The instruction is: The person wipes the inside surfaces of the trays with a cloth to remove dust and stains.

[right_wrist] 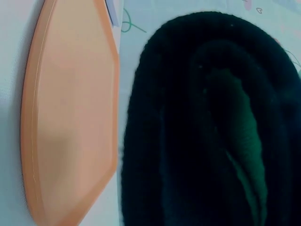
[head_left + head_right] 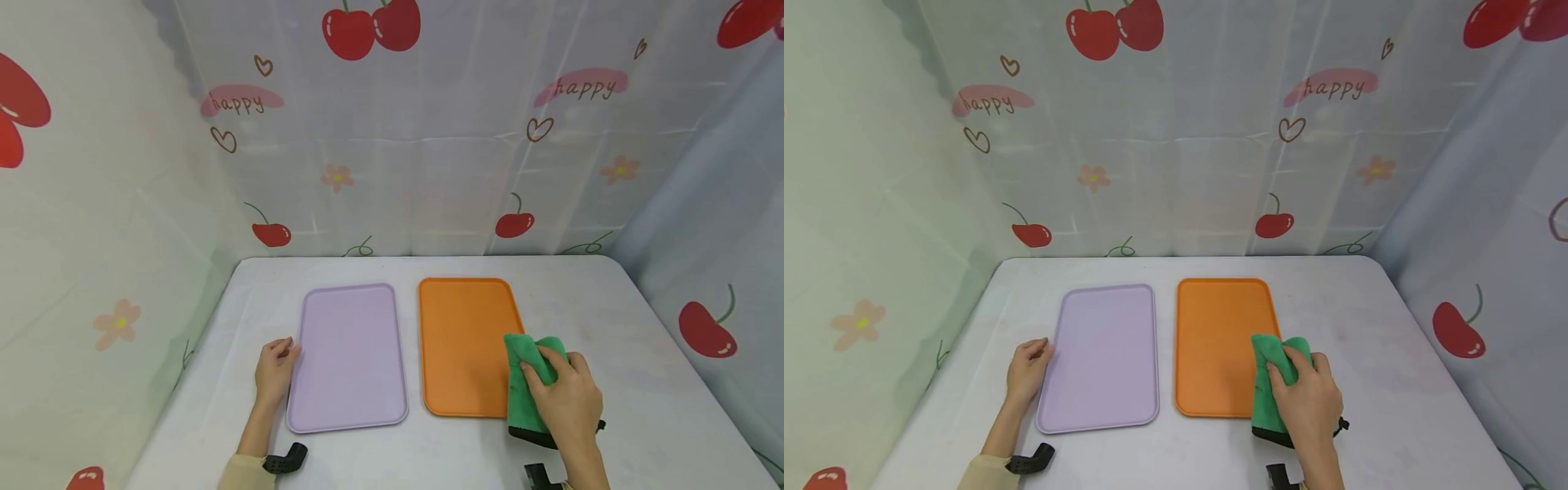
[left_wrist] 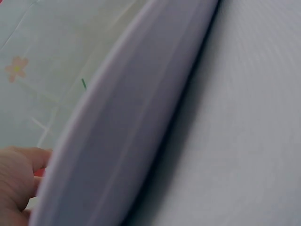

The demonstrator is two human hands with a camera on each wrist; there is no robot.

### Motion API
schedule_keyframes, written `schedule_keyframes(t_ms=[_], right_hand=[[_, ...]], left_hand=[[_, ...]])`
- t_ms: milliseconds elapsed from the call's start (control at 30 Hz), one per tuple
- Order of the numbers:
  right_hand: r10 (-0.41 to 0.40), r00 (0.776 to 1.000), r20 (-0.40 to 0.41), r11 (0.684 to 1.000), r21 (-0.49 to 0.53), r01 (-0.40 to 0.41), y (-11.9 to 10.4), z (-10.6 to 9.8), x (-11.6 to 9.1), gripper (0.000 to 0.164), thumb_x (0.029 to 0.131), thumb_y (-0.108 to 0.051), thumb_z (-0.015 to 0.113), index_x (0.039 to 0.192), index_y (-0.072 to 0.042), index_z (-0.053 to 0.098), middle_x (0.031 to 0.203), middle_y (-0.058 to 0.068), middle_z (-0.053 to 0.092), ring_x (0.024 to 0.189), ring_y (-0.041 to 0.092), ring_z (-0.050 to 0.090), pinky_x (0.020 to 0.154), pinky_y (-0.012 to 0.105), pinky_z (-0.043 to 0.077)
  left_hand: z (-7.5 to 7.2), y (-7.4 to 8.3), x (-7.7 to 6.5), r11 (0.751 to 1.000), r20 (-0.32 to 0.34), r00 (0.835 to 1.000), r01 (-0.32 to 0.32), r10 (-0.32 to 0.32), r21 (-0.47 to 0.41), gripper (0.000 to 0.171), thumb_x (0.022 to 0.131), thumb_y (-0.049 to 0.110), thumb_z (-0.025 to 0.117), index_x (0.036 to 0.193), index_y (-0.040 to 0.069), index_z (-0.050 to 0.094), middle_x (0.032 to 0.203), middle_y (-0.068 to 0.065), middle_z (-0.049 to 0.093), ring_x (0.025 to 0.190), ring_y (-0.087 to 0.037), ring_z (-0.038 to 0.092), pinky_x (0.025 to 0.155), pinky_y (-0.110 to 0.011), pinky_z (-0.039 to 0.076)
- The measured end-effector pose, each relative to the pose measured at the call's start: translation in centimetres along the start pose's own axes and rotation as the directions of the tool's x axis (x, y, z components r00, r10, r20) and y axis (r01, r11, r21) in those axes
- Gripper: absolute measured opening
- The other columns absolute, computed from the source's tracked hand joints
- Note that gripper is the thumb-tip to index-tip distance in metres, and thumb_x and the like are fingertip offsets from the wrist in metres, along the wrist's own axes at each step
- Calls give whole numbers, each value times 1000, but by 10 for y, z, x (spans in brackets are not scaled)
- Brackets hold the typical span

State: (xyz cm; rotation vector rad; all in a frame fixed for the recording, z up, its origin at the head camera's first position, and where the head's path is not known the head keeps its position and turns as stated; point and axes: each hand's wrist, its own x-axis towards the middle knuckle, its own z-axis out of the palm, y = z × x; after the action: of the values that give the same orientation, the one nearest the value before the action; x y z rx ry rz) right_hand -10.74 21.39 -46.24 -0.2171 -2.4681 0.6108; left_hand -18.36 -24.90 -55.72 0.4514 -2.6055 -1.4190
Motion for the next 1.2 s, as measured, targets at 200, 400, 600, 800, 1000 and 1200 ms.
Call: schedule_keyframes(t_ms=[200,400,600,800,1000,1200], right_hand=[[2,1000,8,1000,7,-2,0,2,-1,37,75,-18,84,107,-3,73,92,24,60,67,34,58,48,44,46],[0,1000,10,1000,8,0,1,3,-1,37,74,-17,84,106,-3,73,92,24,60,66,34,59,47,43,46],[-1,1000,16,1000,3,1,2,5,-1,37,74,-18,84,106,-3,73,91,23,60,66,33,58,47,43,46],[-1,1000,19,1000,6,1,3,5,0,37,74,-17,84,107,-2,73,91,24,60,65,33,58,48,44,47],[-3,1000,15,1000,8,2,4,5,2,37,74,-17,84,106,-2,73,91,24,60,67,34,59,49,46,47],[6,1000,28,1000,3,-6,5,7,2,38,75,-18,84,107,-2,73,92,24,60,68,34,59,50,46,48]], left_hand=[[9,0,3,989,-121,989,-71,86,129,38,87,17,68,122,2,67,122,-17,57,104,-31,58,85,-44,44],[15,2,5,987,-177,976,-107,127,119,33,85,7,64,117,1,70,112,-16,66,97,-31,63,83,-44,46],[14,9,3,994,-147,986,-90,81,-56,33,88,-1,56,119,-5,66,106,-25,70,97,-36,69,76,-19,51],[12,17,5,983,-84,996,-14,-2,-183,37,90,-2,52,126,-4,61,113,-28,66,103,-33,67,70,-4,45],[13,25,11,979,-70,998,-16,2,-205,41,91,1,52,132,1,58,108,-27,67,81,-6,62,67,-10,47],[10,33,17,972,27,1000,-6,13,-236,49,95,6,52,143,6,46,99,-26,70,65,-2,59,60,-18,49]])
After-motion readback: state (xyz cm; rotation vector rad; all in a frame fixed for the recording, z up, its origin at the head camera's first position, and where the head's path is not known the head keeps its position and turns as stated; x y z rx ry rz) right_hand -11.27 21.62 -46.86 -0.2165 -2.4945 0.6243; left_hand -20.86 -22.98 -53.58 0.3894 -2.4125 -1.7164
